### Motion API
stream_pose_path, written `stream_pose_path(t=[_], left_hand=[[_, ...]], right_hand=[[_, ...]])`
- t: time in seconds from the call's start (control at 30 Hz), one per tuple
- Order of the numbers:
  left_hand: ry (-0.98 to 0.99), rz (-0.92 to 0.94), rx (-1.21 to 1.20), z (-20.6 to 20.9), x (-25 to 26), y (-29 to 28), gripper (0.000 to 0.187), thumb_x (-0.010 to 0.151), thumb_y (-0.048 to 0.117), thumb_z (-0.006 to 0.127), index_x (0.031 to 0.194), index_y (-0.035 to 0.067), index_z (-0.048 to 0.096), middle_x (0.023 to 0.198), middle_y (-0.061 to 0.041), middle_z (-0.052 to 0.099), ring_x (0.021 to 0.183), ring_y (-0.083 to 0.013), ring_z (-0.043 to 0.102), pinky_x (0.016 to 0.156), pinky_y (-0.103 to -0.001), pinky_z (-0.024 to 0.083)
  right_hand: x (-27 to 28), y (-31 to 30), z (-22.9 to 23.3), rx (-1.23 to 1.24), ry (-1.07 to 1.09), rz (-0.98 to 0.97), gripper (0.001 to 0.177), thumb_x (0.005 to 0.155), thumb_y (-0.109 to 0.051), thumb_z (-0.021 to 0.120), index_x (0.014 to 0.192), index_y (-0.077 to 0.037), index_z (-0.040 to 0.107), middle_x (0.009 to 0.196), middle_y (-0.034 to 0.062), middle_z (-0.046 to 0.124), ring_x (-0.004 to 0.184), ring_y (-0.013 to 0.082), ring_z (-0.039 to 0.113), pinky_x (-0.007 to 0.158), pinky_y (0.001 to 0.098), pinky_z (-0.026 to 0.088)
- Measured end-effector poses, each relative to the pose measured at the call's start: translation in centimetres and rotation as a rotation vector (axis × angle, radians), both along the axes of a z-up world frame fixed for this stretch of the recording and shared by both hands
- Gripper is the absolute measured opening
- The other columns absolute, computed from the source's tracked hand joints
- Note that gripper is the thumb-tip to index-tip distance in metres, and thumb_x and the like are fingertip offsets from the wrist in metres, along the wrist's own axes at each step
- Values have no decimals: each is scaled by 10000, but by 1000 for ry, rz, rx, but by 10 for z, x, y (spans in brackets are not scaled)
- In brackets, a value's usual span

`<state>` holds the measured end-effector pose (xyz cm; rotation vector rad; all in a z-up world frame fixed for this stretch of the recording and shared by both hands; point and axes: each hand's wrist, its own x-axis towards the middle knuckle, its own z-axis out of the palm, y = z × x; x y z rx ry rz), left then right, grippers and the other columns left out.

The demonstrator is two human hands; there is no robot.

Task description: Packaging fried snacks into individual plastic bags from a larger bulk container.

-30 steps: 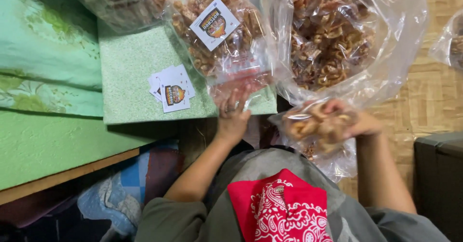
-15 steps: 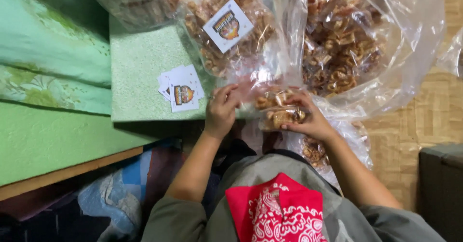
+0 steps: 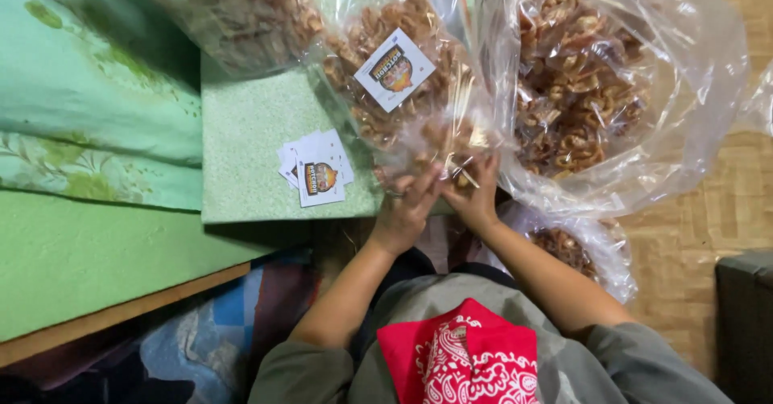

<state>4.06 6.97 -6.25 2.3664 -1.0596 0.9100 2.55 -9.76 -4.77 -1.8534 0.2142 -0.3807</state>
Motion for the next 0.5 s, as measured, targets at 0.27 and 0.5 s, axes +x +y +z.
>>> stream_pose_path(t=[0.27,0.5], left_hand=[[64,-328,159,72,-1,3,334,952,58,512,1238,181,635,1377,41,562,934,-206,560,773,-335,500],[-38,-343,351,83,56,71,349,980,161,480,1296,261,588,1461,136,484,1065,-137,537,914,-353,455]], right_hand=[[6,-27,-25,-103,-169,-264,557,700,-59,851,1185,-34,577,1089,182,615,1035,346,585,961,446,428],[19,51,-263,-1189,627,-53,514,630,-74,837,1088,-210,648,1058,-27,618,1048,252,569,913,695,378]])
